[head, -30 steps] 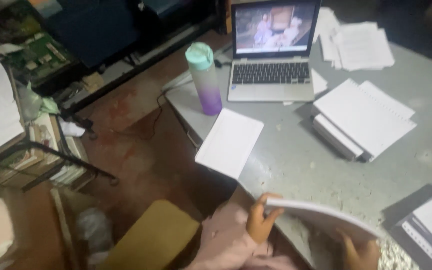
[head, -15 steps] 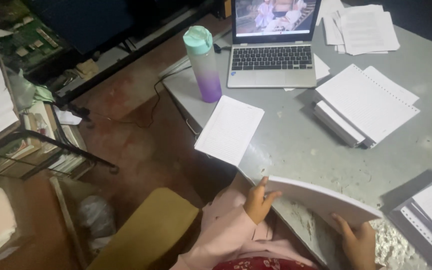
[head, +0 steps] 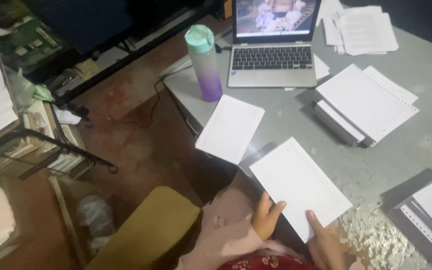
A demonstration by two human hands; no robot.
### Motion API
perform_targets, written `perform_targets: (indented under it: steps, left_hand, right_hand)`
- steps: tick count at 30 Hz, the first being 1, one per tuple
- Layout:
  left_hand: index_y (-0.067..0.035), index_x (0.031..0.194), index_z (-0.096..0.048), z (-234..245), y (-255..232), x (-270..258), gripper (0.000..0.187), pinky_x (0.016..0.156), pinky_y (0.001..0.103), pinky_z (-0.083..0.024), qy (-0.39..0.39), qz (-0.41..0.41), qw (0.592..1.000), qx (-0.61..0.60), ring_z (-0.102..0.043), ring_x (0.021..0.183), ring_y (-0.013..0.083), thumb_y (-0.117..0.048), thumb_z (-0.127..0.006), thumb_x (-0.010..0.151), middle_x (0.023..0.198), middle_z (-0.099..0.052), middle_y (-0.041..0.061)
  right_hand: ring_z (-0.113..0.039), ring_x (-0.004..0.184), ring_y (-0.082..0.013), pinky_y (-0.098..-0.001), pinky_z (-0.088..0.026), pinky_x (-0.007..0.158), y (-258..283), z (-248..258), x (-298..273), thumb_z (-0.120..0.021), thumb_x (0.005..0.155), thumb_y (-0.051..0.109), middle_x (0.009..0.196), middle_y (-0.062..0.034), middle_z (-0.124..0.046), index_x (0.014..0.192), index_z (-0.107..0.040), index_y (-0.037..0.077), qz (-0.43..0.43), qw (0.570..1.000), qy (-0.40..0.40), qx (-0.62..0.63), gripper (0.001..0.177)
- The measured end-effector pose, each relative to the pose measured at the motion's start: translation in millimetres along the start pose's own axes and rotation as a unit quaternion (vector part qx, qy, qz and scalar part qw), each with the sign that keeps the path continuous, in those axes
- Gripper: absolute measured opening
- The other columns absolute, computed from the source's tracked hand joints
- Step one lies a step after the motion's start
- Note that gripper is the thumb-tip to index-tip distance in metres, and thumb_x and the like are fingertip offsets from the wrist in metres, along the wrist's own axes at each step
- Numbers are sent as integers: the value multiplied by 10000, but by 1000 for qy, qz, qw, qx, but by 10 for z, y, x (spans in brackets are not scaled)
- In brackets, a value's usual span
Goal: Sorting and organizing a stack of papers on a desk
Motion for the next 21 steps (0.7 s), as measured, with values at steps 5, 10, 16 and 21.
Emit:
perform_targets:
  steps: [5,10,16,21]
  left_hand:
    - [-101,1416,-453,226,23,118,529,798,454,-668,44,56,996,-52,-726,1056,277,-267,-637,948,1206,-684,143]
    - [-78,1491,-453,576,-162,45,675,761,341,-665,187,167,968,-28,-741,991,247,-321,-719,920,1190,-716,142]
    - [-56,1461,-544,522,-75,97,619,870,302,-612,249,210,946,5,-706,1093,225,-302,-728,925,1299,-691,118]
    - [-49,1215,-728,294,-465,26,544,814,351,-565,54,229,944,-233,-735,918,277,-515,-634,953,1068,-768,152]
  right_hand:
    - [-541,1290,-436,-506,-419,1095,72,79,-14,-502,992,70,1423,-280,-576,1386,-500,-118,-60,982,48,173,437]
    - [-484,1346,-451,-620,-344,1126,137,381,88,-279,935,526,1461,-283,-540,1581,-363,-34,-152,959,158,179,859]
    - [-520,1359,-480,-638,-351,1136,565,127,-409,-437,953,66,1478,-331,-602,1488,-525,-106,-184,966,162,79,568]
    - [-462,1437,-412,-587,-312,1221,523,-5,-455,-391,1035,70,1531,-230,-523,1535,-437,29,-126,984,59,114,504]
Point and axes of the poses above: each hand's wrist, its own x-axis towards the middle knuckle, its own z-axis out of the back of the hand, y = z × x, the point moved 5 cm from there along x, towards the middle knuckle
